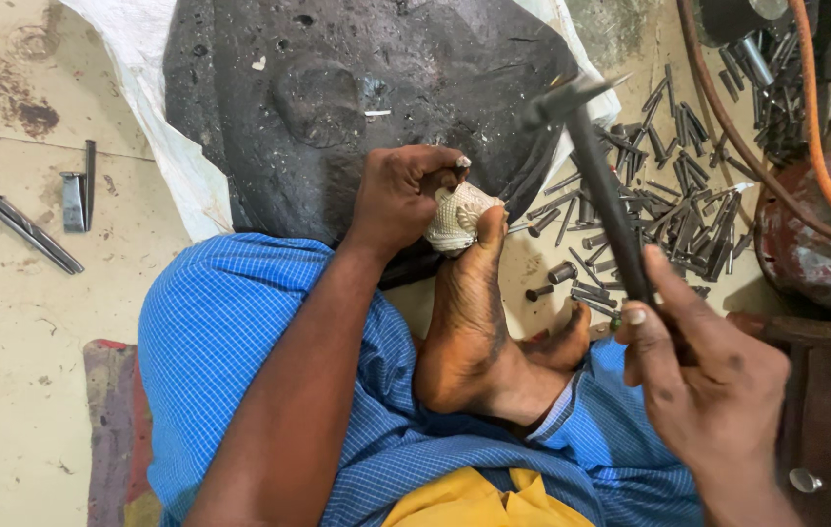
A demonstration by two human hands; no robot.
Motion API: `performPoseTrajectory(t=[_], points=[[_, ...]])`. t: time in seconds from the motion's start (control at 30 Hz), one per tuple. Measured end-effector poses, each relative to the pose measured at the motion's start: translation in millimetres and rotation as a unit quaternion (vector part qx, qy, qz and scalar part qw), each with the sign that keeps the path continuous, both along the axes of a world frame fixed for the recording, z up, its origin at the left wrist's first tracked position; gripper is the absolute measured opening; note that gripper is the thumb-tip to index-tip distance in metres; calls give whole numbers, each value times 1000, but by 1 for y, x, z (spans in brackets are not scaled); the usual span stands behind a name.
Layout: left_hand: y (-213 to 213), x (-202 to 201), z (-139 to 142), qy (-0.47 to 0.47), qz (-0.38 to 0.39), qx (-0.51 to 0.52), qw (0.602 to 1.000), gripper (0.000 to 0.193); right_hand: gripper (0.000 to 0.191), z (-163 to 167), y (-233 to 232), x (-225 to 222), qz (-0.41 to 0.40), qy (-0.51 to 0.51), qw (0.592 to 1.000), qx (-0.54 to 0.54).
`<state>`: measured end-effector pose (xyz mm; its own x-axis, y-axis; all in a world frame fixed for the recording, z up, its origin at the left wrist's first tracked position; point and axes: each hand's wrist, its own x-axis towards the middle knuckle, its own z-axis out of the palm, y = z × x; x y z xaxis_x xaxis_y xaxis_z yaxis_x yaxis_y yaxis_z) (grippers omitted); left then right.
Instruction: The person sits on the floor and uses a hammer and chisel to carve a small white stone object. They hold the stone in the left hand and strike the chisel with the right hand repeatedly to shape the surface.
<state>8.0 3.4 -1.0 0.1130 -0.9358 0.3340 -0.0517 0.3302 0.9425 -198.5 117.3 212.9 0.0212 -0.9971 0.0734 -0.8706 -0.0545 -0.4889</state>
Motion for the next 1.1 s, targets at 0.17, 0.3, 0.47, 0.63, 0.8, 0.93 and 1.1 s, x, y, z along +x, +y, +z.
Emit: performPoseTrajectory(t=[0.17, 0.3, 0.47, 0.63, 0.8, 0.93, 1.1], points=[[1, 1, -1, 19, -16, 10, 1000, 23, 37, 7, 6, 4, 19, -93, 989, -110], [1, 1, -2, 23, -18, 8, 1000, 25, 28, -16, -9, 3, 118, -29, 991, -58], [0, 0, -1, 53, -21, 24, 998, 21, 41, -29, -11, -6, 104, 89, 990, -29], [-1, 2, 1, 49, -12, 19, 999, 21, 43, -14, 5, -10, 32, -2, 999, -25], [0, 4, 6, 35, -24, 24, 999, 19, 43, -6, 2, -7, 7, -3, 1000, -10], [1, 4, 9, 22, -10, 32, 999, 22, 44, -4, 1, -8, 7, -18, 1000, -21], [1, 4, 8, 13, -12, 16, 1000, 24, 41, 8, 2, -10, -2, -105, 991, -85]])
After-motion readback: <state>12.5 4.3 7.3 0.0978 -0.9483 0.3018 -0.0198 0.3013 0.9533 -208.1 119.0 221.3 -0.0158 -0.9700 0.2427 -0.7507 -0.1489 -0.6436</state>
